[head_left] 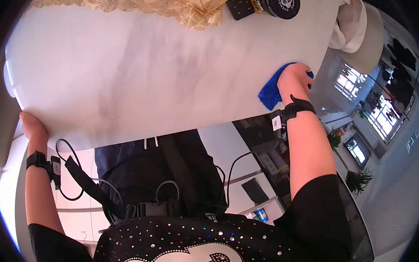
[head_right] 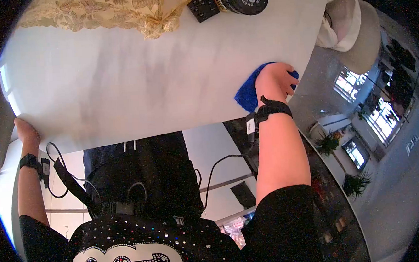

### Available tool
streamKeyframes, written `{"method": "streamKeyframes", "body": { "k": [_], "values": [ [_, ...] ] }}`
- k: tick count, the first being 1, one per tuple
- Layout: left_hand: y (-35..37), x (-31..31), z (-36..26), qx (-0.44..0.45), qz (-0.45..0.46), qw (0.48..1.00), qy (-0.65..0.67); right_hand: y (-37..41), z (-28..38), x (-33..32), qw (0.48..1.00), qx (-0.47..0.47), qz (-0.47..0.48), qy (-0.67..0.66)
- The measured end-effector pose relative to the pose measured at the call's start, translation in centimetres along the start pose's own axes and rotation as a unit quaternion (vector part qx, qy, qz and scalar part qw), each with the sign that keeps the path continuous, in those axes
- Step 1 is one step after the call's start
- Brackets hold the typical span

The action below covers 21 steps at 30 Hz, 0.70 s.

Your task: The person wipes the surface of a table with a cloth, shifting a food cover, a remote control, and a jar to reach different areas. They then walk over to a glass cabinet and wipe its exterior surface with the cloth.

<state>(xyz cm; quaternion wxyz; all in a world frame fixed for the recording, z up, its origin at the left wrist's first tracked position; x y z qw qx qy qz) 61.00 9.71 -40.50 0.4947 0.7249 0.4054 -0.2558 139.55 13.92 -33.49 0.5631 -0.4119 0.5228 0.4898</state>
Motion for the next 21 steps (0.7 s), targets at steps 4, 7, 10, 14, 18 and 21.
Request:
{"method": "streamKeyframes", "body": {
  "k": [4,7,10,14,18,21],
  "values": [
    [-1.1,-0.2,0.8,-0.008,0.011,1.000,0.017,-1.1,-0.2,0.3,1.000,0.011,0.008,-0.022],
    [-1.6,-0.2,1.4,-0.012,0.024,0.999,0.030,-1.1,-0.1,0.2,1.000,0.012,0.006,-0.014],
    [-1.8,-0.7,0.8,0.015,-0.013,1.000,0.021,-1.9,0.1,0.6,1.000,0.005,0.012,0.015],
    [-2.1,-1.1,0.7,0.019,-0.019,1.000,0.007,-1.1,-0.1,0.2,0.999,0.023,-0.019,-0.014],
    [-2.1,-1.6,0.6,0.012,-0.008,0.999,0.037,-1.2,-0.2,0.6,0.999,0.023,-0.013,-0.045],
    [-3.3,-1.8,1.1,0.007,0.020,0.998,0.064,-0.7,0.0,0.2,0.999,0.027,-0.015,-0.019]
  ]
}}
Point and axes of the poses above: each hand's wrist, its own y-axis away from the middle knuckle, its own x-axis out of the palm, z = x × y, the point moved 7 cm from there along -y, towards the middle knuckle, and after that the axes turned 8 degrees about z, right-handed, at the moved point
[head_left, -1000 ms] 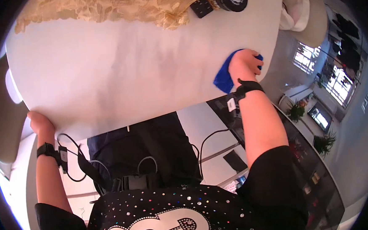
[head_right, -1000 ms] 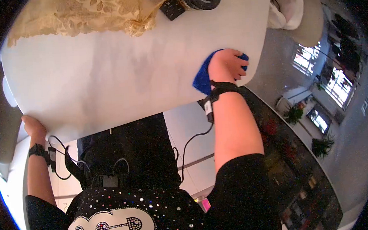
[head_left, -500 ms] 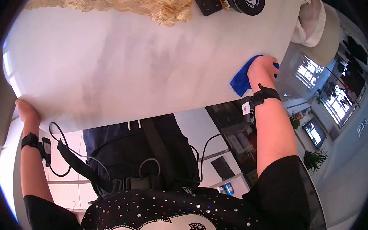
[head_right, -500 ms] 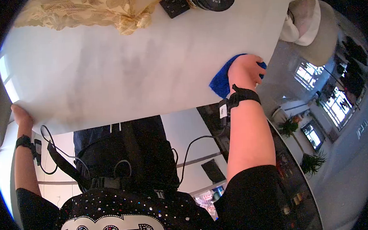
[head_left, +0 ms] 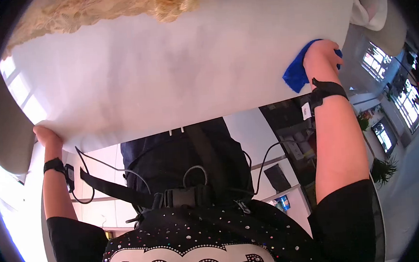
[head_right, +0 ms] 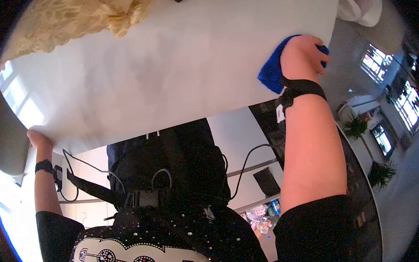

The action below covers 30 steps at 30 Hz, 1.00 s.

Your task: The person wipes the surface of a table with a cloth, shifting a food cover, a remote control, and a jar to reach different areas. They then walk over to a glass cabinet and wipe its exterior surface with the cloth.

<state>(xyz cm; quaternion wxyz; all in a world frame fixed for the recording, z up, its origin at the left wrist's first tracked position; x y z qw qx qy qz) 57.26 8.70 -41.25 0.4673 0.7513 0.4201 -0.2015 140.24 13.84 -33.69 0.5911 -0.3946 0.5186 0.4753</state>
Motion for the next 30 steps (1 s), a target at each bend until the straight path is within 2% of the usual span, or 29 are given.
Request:
{"method": "streamKeyframes", "body": {
  "k": [1,5,13,30],
  "values": [
    [-0.5,0.0,0.2,-0.005,0.012,1.000,0.010,0.3,0.2,-0.4,0.999,-0.002,-0.009,0.040],
    [-2.9,-0.3,0.9,-0.022,0.048,0.998,0.047,0.6,0.4,0.0,0.999,-0.008,0.007,0.050],
    [-5.8,-1.6,1.8,-0.011,0.086,0.996,0.036,0.2,0.4,0.3,0.998,-0.020,-0.005,0.063],
    [-10.1,-3.1,2.8,0.005,0.147,0.989,0.028,-0.1,1.2,0.0,1.000,-0.024,0.002,0.009]
  ]
}}
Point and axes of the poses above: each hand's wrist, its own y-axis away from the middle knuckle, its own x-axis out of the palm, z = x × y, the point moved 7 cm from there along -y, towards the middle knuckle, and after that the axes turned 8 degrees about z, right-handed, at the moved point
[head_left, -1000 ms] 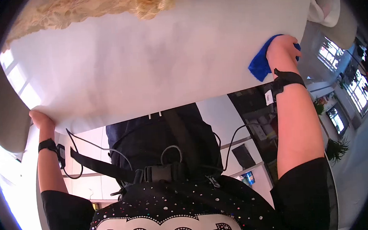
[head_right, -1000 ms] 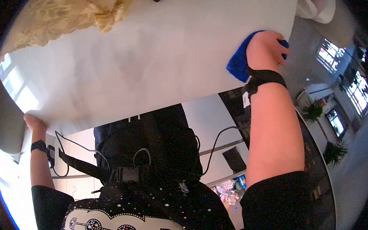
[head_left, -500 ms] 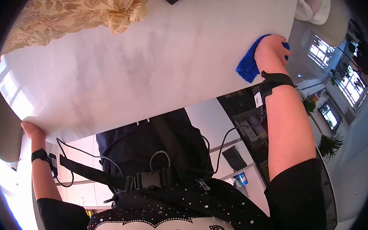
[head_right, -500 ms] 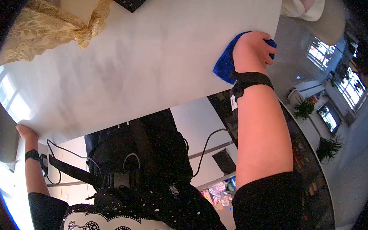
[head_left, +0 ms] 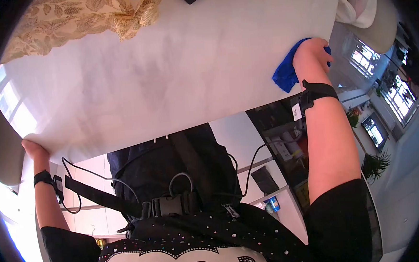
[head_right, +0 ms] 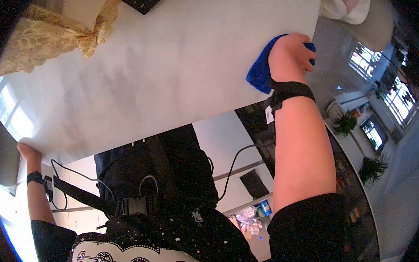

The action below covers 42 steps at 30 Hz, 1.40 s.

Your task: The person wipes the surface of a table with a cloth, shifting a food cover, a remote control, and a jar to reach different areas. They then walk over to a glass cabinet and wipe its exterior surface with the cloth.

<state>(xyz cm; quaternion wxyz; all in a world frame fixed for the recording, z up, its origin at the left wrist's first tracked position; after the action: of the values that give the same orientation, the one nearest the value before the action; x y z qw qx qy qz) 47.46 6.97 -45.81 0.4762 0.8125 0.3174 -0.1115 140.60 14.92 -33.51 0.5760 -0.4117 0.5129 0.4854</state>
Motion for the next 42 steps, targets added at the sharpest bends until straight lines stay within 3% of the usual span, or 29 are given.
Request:
{"method": "streamKeyframes", "body": {
  "k": [9,14,21,26,28,31,33,36,38,40,42],
  "values": [
    [3.2,1.1,-1.2,0.005,-0.054,0.998,0.007,-1.1,0.1,0.3,1.000,-0.027,-0.006,-0.012],
    [1.5,-1.1,-0.7,0.003,-0.078,0.995,-0.058,-1.6,0.0,0.4,1.000,-0.012,-0.002,0.009],
    [-0.4,-2.8,-0.2,0.011,-0.028,1.000,0.005,0.2,0.7,-0.4,0.999,-0.051,0.018,0.008],
    [3.2,-1.8,-1.6,-0.010,-0.125,0.990,-0.059,-0.6,0.5,0.0,0.997,-0.062,0.018,0.030],
    [-0.9,-5.2,0.6,-0.014,-0.105,0.994,-0.042,0.3,0.6,-0.3,0.996,-0.066,0.027,0.046],
    [-4.3,-8.1,1.7,0.025,-0.054,0.984,-0.167,1.0,0.4,-0.5,0.994,-0.073,0.052,0.055],
    [-4.4,-7.3,2.5,-0.002,0.020,1.000,-0.020,0.7,0.4,-0.1,0.991,-0.097,0.047,0.076],
    [-3.6,-6.0,1.9,-0.002,0.048,0.999,-0.025,0.3,0.4,0.0,0.990,-0.100,0.056,0.081],
    [-1.7,-5.0,1.1,-0.005,0.062,0.998,0.004,0.1,0.3,0.1,0.991,-0.097,0.039,0.087],
    [-4.1,-7.9,1.8,0.019,-0.007,0.998,-0.055,0.4,0.2,0.0,0.988,-0.115,0.004,0.099],
    [-3.6,-7.1,3.5,-0.070,0.156,0.984,0.040,1.9,-0.1,-0.2,0.982,-0.132,0.044,0.127]
  ]
}}
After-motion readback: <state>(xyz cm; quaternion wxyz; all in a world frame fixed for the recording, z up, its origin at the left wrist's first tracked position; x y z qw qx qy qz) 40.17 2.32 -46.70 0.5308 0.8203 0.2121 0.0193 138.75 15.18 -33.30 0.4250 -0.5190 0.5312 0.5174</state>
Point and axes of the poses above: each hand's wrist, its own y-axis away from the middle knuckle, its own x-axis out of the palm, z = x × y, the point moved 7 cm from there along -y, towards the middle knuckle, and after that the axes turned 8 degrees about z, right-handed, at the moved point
